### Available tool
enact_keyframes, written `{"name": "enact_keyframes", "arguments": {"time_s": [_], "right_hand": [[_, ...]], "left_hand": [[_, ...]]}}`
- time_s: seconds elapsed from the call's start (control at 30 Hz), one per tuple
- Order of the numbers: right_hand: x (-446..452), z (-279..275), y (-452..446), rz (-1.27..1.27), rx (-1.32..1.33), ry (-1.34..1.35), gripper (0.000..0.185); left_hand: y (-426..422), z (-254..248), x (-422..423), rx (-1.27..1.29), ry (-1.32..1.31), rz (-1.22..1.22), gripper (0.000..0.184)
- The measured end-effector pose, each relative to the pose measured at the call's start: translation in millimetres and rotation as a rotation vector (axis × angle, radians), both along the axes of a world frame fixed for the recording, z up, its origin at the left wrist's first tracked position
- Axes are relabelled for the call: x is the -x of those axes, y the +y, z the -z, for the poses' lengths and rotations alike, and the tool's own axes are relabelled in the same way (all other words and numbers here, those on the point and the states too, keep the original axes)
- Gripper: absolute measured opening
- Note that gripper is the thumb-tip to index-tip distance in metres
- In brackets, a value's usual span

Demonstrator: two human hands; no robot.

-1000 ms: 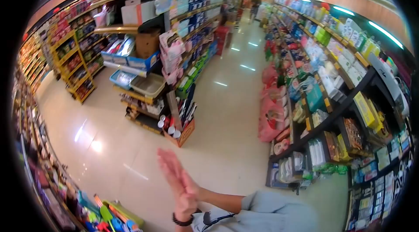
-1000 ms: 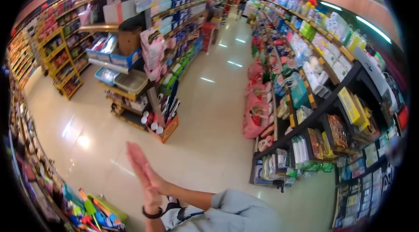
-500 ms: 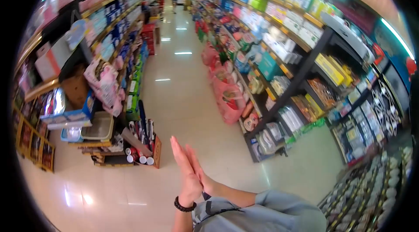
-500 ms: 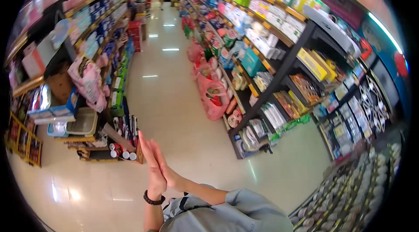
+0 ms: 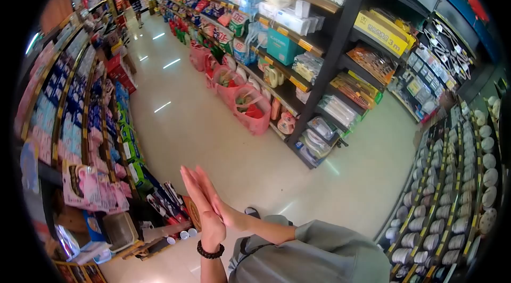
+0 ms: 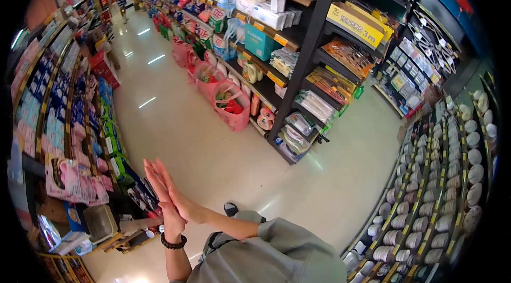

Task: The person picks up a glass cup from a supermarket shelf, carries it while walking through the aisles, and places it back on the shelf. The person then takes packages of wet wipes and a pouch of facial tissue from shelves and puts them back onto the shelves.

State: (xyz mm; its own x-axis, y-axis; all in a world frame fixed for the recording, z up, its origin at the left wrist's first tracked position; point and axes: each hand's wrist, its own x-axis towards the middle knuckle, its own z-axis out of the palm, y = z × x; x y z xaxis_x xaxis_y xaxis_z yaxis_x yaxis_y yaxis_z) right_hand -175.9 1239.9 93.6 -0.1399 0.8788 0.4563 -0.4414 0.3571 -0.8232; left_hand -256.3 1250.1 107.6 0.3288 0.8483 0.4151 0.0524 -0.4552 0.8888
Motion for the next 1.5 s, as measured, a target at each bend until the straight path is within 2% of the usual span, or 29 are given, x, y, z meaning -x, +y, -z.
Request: {"name": "enact_keyframes", "arguments": {"time_s": [0.03,0.1,0.13,0.23,0.27,0.3,0.37,0.47,0.57,0.7,0.77,0.83,0.87,0.9,0.97,1.0,1.1,1.2,1.3,1.37,1.4,1.43,1.5], "right_hand": [[-8.5,2.4,14.7,0.028,0.008,0.035,0.082],[-22.8,16.7,40.4,0.095,0.033,0.113,0.085],[-30.5,22.9,53.5,0.160,0.024,0.089,0.079],[-46.4,32.3,77.6,0.259,0.071,-0.013,0.076],[-49.2,39.1,87.8,0.247,0.089,0.057,0.076],[-44.4,49.7,104.8,0.246,0.110,0.125,0.076],[-54.4,66.4,124.8,0.247,0.140,0.268,0.077],[-92.0,37.4,127.5,0.455,0.217,0.152,0.067],[-104.2,55.3,173.4,0.632,0.164,0.086,0.067],[-87.3,63.6,239.1,0.645,0.191,-0.042,0.066],[-72.4,37.5,269.3,0.604,0.221,-0.021,0.065],[-70.8,74.3,301.1,0.603,0.255,-0.041,0.064],[-68.5,88.9,320.6,0.591,0.265,-0.049,0.064],[-66.5,90.8,335.4,0.652,0.249,-0.091,0.064],[-70.6,82.5,351.9,0.762,0.211,-0.173,0.065],[-73.5,76.3,358.9,0.693,0.282,-0.118,0.066],[-86.3,58.9,371.4,0.560,0.496,0.056,0.067],[-105.6,52.5,391.1,0.520,0.597,0.248,0.067],[-134.2,64.7,404.6,0.486,0.632,0.532,0.066],[-173.9,71.4,412.6,0.446,0.653,0.710,0.067],[-199.0,74.9,411.3,0.431,0.570,0.755,0.069],[-225.8,72.8,414.0,0.535,0.506,0.769,0.066],[-285.2,76.4,420.2,0.806,0.473,0.738,0.056]], "left_hand": [[7.5,-14.4,-7.4,0.063,0.090,0.005,0.096],[44.4,35.2,-25.2,0.126,-0.051,0.073,0.091],[61.6,53.1,-32.4,0.157,-0.126,0.110,0.092],[87.0,23.1,-46.9,0.087,0.047,0.165,0.093],[101.9,29.5,-52.0,0.075,0.009,0.163,0.090],[115.4,37.4,-61.0,0.125,-0.127,0.220,0.079],[127.7,52.2,-85.1,0.214,-0.196,0.364,0.075],[158.4,53.3,-109.9,0.259,-0.222,0.499,0.070],[197.0,39.7,-127.3,0.165,-0.137,0.539,0.070],[284.2,49.0,-114.2,0.167,-0.030,0.483,0.070],[312.6,35.4,-107.1,0.087,-0.015,0.480,0.073],[337.5,38.3,-92.7,0.082,-0.041,0.535,0.075],[350.6,54.9,-85.8,0.111,-0.083,0.585,0.075],[365.5,64.6,-79.5,0.135,-0.128,0.626,0.075],[377.2,49.2,-80.6,0.184,-0.049,0.614,0.076],[384.1,45.5,-80.8,0.217,-0.007,0.610,0.077],[426.9,98.2,-91.6,0.300,-0.294,0.489,0.079],[452.0,81.9,-98.4,0.187,-0.194,0.458,0.074],[469.9,91.2,-124.3,-0.269,0.186,0.637,0.068],[478.6,94.9,-141.4,-0.396,0.350,0.663,0.058],[485.1,96.7,-156.0,-0.463,0.425,0.667,0.053],[493.4,98.6,-170.6,-0.531,0.503,0.670,0.049],[508.3,110.4,-193.2,-0.285,0.445,0.754,0.043]]}}
